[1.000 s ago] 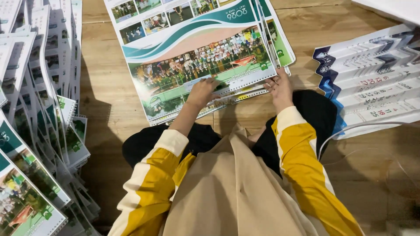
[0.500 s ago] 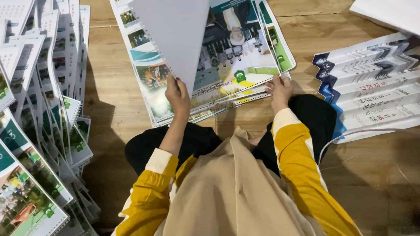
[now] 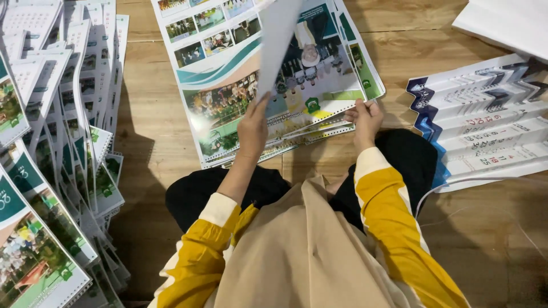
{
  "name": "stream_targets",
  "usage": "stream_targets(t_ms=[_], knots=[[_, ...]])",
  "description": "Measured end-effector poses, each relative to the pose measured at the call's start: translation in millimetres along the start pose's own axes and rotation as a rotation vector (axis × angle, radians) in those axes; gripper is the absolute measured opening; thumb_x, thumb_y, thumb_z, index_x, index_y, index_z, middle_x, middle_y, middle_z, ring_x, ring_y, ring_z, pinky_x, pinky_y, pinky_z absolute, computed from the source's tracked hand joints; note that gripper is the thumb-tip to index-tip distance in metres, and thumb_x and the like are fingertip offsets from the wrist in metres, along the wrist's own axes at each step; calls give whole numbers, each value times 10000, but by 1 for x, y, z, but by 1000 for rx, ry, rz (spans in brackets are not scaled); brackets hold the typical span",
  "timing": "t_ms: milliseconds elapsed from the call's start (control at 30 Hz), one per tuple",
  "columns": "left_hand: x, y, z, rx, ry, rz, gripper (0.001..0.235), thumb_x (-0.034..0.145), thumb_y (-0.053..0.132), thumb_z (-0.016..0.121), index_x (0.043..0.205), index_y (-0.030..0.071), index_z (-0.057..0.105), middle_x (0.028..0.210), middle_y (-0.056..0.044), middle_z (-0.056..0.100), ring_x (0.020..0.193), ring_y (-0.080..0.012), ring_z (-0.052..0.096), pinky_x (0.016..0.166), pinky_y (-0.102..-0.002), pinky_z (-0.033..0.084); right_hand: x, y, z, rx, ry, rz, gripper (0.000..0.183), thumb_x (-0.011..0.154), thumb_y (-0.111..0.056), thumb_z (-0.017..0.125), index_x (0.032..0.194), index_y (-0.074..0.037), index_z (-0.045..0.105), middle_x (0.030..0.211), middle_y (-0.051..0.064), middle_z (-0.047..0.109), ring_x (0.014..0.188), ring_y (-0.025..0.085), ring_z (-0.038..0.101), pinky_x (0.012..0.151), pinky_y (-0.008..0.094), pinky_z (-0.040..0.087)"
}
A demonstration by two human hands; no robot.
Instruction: The person is sitting on the floor, flipping through, aligning, and stacking large printed calendar pages, likely for quality control or preparation for binding.
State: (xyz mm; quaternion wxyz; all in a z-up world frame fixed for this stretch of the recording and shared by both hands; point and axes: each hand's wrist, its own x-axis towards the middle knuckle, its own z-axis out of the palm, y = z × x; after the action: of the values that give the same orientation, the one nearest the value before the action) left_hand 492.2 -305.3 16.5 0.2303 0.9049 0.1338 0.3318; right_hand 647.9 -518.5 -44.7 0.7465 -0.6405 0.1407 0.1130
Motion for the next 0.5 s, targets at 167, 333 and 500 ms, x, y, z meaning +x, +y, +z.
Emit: stream_targets(t_ms=[167,333,500], knots=[[-19,25,31,305,-174,225,269,711,227,630,950,105,634,1208,-71,541,835,-298,639,566,-381,575,-22,-23,5,132,-166,40,164,859,-161,604,772,-91,483,683,116,596,616,232,677,532,292,586],[-18,-5,51,419,-121,279,151,767,169,616,918,160,630,1066,-4,612,746,-240,659,494,-364,558,-28,-47,1,237,-331,60,228,906,-291,504,854,-71,529,761,148,636,680,218,683,591,302,597],[15,-22,-4,24,398,-124,99,859,10,538,889,74,607,790,-87,626,702,-271,613,630,-308,499,35,18,-49,-932,-149,-384,204,907,-252,515,971,-139,672,893,146,618,830,337,598,710,432,486]])
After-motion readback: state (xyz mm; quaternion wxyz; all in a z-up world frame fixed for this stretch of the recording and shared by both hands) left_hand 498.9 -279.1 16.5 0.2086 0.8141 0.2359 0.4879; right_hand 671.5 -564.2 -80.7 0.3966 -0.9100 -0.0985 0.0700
